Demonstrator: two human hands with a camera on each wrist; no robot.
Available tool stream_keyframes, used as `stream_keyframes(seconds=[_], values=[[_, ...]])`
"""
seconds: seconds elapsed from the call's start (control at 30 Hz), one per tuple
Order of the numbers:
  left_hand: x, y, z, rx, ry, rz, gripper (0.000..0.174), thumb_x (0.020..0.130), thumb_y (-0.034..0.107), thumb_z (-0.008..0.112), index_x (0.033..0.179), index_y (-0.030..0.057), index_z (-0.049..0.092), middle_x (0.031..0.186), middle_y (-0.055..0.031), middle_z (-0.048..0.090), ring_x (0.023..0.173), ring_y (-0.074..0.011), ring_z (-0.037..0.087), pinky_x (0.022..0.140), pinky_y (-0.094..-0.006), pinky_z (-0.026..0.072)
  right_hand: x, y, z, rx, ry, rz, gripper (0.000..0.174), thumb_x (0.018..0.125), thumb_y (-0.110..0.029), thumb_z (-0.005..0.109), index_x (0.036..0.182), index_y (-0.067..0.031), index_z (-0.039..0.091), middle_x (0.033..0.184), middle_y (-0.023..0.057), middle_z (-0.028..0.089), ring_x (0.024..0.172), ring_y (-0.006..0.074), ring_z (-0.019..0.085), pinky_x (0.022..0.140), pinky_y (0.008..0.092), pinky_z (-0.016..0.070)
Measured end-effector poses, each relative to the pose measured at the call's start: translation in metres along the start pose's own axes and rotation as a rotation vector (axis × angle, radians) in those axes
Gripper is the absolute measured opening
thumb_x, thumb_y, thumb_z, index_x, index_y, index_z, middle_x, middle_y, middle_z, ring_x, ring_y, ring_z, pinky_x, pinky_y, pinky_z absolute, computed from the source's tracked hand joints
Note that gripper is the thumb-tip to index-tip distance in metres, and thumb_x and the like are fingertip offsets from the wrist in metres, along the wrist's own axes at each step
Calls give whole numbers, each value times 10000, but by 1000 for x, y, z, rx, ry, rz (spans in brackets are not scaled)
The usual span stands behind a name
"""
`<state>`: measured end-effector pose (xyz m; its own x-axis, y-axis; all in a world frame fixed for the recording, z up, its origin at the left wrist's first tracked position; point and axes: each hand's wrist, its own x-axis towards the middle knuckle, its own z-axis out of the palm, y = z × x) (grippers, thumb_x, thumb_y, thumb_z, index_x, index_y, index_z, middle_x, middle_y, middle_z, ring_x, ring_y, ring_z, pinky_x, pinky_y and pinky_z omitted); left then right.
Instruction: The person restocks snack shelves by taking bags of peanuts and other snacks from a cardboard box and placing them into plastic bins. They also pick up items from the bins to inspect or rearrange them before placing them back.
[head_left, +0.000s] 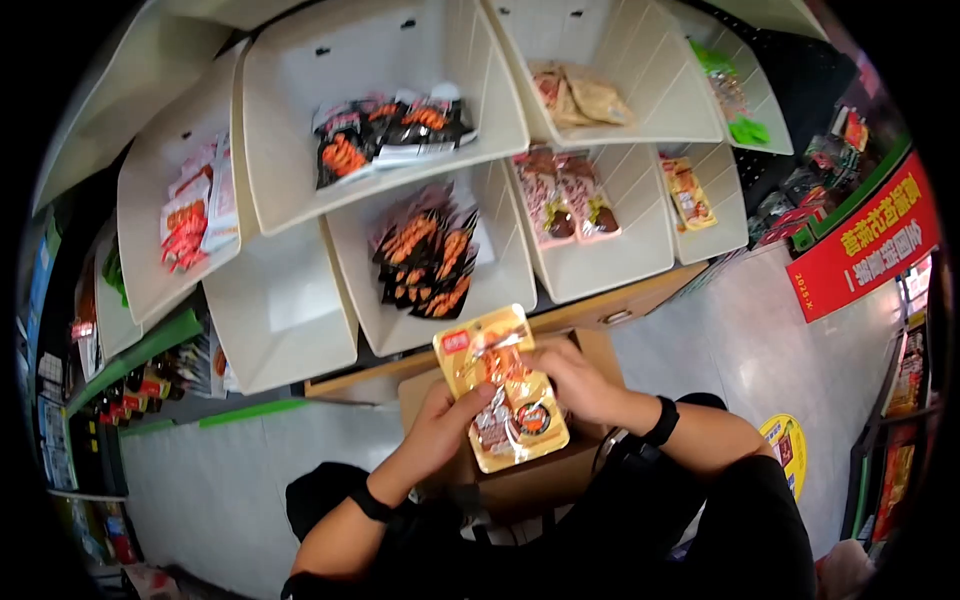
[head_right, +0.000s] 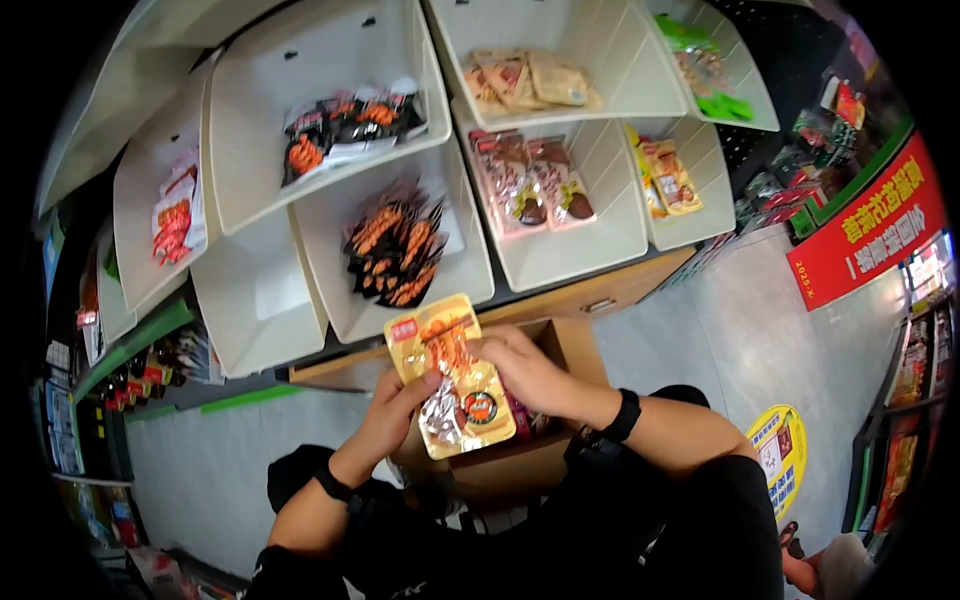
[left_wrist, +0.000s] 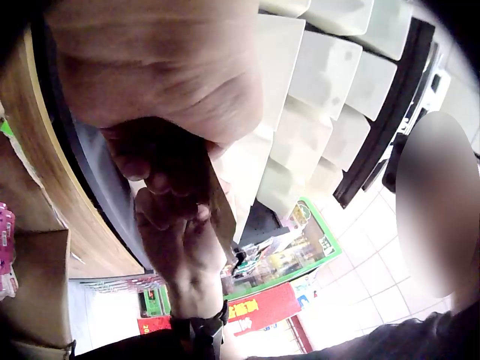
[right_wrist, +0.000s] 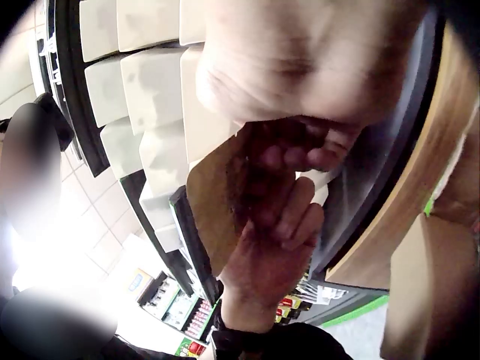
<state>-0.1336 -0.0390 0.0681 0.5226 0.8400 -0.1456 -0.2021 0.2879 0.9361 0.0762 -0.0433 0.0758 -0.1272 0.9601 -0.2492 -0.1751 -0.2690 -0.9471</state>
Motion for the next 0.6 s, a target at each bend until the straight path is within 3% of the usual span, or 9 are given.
stream_keyframes(seconds=[0.07, 0.13, 0.2, 0.3, 0.33, 0.4, 0.47, 0.53, 0.6], values=[[1, -4, -5, -66, -58, -35, 317, 1077, 236, 580, 1254, -16, 658, 1170, -25, 707, 1051, -83, 636, 927, -273, 509, 0, -18, -7, 131, -158, 210, 343, 1046, -238, 549, 1120, 72, 676, 1026, 77, 725, 926, 100, 657, 836, 257, 516], [1, -2, -1, -70, -24, -24, 314, 1077, 229, 580, 1266, -11, 651, 1189, -29, 702, 1067, -89, 638, 942, -274, 507, 5, -7, -9, 124, -147, 111, 348, 1047, -245, 550, 1117, 71, 680, 1016, 75, 731, 913, 103, 665, 823, 261, 524], [2, -3, -1, -95, -32, -22, 316, 1074, 223, 585, 1281, -8, 644, 1206, -33, 697, 1074, -100, 641, 953, -277, 506, 6, -6, -12, 103, -142, 145, 348, 1048, -241, 546, 1121, 70, 682, 1021, 80, 737, 914, 104, 669, 822, 260, 526], [1, -4, -1, -84, 30, -39, 320, 1072, 202, 581, 1311, -7, 625, 1232, -43, 689, 1097, -117, 640, 966, -285, 506, 7, -12, -16, 178, -275, 131, 348, 1050, -237, 542, 1128, 72, 683, 1034, 92, 734, 966, 107, 660, 877, 264, 516], [2, -7, 0, -78, 33, -49, 322, 1072, 192, 578, 1322, -7, 618, 1240, -47, 686, 1106, -123, 639, 971, -289, 506, 11, 5, -22, 213, -314, 88, 348, 1052, -235, 539, 1126, 72, 683, 1034, 93, 732, 979, 107, 657, 890, 264, 513], [1, -10, 0, -151, 76, -53, 333, 1066, 165, 575, 1340, -22, 596, 1262, -73, 676, 1131, -143, 635, 991, -304, 498, 14, 36, -24, -250, -127, -354, 355, 1057, -240, 530, 1116, 75, 683, 1010, 85, 733, 941, 105, 655, 872, 257, 512], [5, -12, -1, -42, 53, -23, 411, 1040, 205, 581, 1378, -27, 554, 1283, -115, 675, 1142, -195, 664, 1006, -338, 508, 19, 19, -23, 63, -283, -143, 362, 1064, -250, 522, 1122, 71, 678, 996, 62, 727, 916, 91, 638, 860, 248, 504], [6, -15, -1, -41, 52, -3, 418, 1042, 210, 580, 1385, -25, 542, 1295, -119, 667, 1152, -201, 660, 1015, -343, 506, 13, 1, -21, 57, -297, -67, 364, 1065, -262, 526, 1119, 66, 677, 1002, 48, 710, 924, 77, 615, 865, 253, 495], [8, -11, 2, -49, 60, 11, 412, 1045, 214, 582, 1375, -30, 551, 1295, -117, 666, 1152, -195, 653, 1015, -339, 499, 8, -10, -22, 45, -296, -119, 359, 1067, -265, 526, 1106, 57, 678, 976, 30, 695, 914, 72, 609, 851, 260, 498]])
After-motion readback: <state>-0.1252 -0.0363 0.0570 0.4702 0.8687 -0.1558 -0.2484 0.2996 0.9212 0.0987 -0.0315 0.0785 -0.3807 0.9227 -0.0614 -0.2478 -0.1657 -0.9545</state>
